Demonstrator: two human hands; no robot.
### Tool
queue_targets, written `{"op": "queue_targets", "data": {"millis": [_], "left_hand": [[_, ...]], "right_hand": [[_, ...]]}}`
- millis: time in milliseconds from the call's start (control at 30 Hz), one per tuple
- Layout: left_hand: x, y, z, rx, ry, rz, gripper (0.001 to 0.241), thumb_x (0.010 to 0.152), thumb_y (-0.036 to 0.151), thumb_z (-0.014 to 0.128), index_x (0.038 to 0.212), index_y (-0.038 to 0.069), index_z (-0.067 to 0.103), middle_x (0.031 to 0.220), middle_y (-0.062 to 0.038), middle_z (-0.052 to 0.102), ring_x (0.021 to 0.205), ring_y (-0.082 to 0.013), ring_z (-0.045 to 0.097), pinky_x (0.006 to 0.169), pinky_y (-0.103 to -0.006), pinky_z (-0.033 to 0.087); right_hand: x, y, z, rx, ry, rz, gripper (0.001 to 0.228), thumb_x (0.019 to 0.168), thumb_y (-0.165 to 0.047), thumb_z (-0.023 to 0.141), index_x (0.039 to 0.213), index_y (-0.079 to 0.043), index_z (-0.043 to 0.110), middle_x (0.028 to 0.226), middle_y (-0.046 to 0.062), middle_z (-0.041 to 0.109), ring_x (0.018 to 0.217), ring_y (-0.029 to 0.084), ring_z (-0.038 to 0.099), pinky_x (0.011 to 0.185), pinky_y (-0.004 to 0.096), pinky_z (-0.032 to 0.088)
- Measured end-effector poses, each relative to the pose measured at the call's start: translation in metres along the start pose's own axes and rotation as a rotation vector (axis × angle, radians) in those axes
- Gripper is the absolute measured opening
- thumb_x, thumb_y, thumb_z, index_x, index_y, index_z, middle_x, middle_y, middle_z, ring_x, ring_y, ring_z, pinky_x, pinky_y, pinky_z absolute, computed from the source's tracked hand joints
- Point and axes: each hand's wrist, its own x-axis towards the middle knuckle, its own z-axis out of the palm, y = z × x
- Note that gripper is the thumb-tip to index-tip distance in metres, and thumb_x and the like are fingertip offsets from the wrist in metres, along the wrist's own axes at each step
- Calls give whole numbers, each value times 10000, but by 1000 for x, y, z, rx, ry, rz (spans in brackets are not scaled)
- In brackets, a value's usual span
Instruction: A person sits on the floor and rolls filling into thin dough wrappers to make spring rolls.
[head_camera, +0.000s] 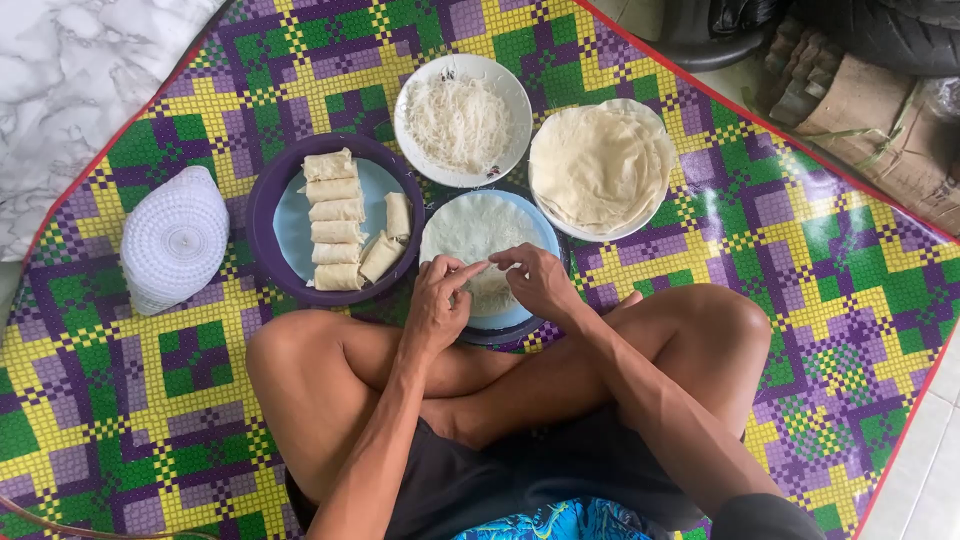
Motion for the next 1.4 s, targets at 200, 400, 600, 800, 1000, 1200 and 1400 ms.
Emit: {"op": "queue_targets", "data": {"millis": [200,400,600,800,1000,1200,1400], "left_hand": [[-2,-7,4,44,-3,-3,584,799,19,519,1281,264,739,932,2,458,867,-272,514,813,-494,496],[-5,-10,5,187,-20,-32,531,813,13,515,1226,250,749,938,17,441,878,-261,504,792,-449,486],[-7,-13,6,200,-15,-31,473,822,36,536,1209,225,731,964,-1,451,892,-289,510,773,-479,490],[-8,-12,5,193,5,-25,441,825,50,550,1195,221,719,955,14,435,888,-274,505,790,-454,485],[-8,-8,4,163,6,-39,429,837,38,536,1193,193,716,950,13,429,872,-268,491,797,-441,482],[-7,-13,5,205,-11,-27,447,806,53,565,1207,195,704,963,-1,442,890,-285,504,791,-474,485],[-7,-6,2,180,10,-43,424,829,37,571,1210,171,701,954,4,449,884,-272,507,810,-449,485]], "right_hand": [[-1,4,-1,-33,-46,25,396,828,-78,490,1000,-165,836,951,109,771,922,353,723,849,462,558],[-11,-15,-3,-536,40,-137,311,844,-181,545,973,-227,825,932,21,686,902,289,641,757,406,503],[-10,-4,4,-772,51,-255,207,851,-267,565,824,-272,771,896,-36,598,864,222,539,706,383,436],[-6,-5,2,-811,52,-241,175,857,-329,602,795,-245,742,895,-36,572,886,218,519,725,387,419],[-8,-7,-1,-803,65,-243,155,825,-266,620,815,-274,774,913,-32,612,899,228,544,735,388,428],[-7,-5,2,-767,61,-212,136,868,-314,640,890,-267,766,917,-29,613,900,234,559,740,405,442],[-11,-22,-4,-663,58,-190,355,882,-117,543,1127,-253,762,989,-2,654,958,266,609,762,400,470]]}}
